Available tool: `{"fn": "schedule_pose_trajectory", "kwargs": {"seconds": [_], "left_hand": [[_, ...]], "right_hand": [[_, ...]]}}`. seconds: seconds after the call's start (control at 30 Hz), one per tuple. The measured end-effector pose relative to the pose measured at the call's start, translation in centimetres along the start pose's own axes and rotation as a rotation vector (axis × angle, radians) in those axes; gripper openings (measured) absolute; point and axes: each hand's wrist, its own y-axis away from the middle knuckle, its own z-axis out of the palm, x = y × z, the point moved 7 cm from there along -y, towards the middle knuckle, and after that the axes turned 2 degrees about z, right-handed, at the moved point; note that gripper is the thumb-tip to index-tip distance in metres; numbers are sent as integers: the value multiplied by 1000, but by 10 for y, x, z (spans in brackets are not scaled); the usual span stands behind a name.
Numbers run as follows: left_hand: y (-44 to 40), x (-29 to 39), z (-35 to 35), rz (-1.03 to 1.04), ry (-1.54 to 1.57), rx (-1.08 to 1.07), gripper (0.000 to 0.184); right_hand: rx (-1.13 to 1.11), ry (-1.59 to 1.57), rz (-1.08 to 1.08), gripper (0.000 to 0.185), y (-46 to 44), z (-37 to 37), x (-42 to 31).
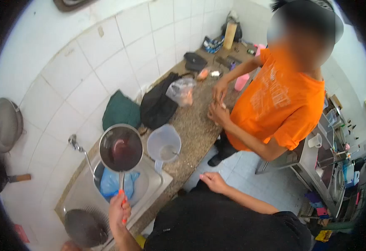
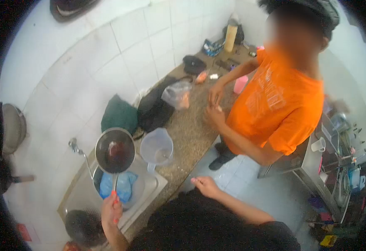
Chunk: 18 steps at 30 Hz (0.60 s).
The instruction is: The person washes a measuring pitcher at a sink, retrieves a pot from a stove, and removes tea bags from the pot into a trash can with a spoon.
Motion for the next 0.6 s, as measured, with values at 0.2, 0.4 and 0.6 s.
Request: {"fn": "schedule_pose_trajectory", "kwargs": {"seconds": [0.2, 0.4, 0.6], "left_hand": [[13, -18, 1, -80, 24, 26, 27], [33, -25, 16, -78, 32, 122, 33], [31, -29, 14, 5, 94, -7, 30]], "right_hand": [[6, -37, -90, 48, -11, 6, -12], [94, -54, -142, 48, -27, -5, -44], [135, 55, -141, 49, -38, -2, -49]]}}
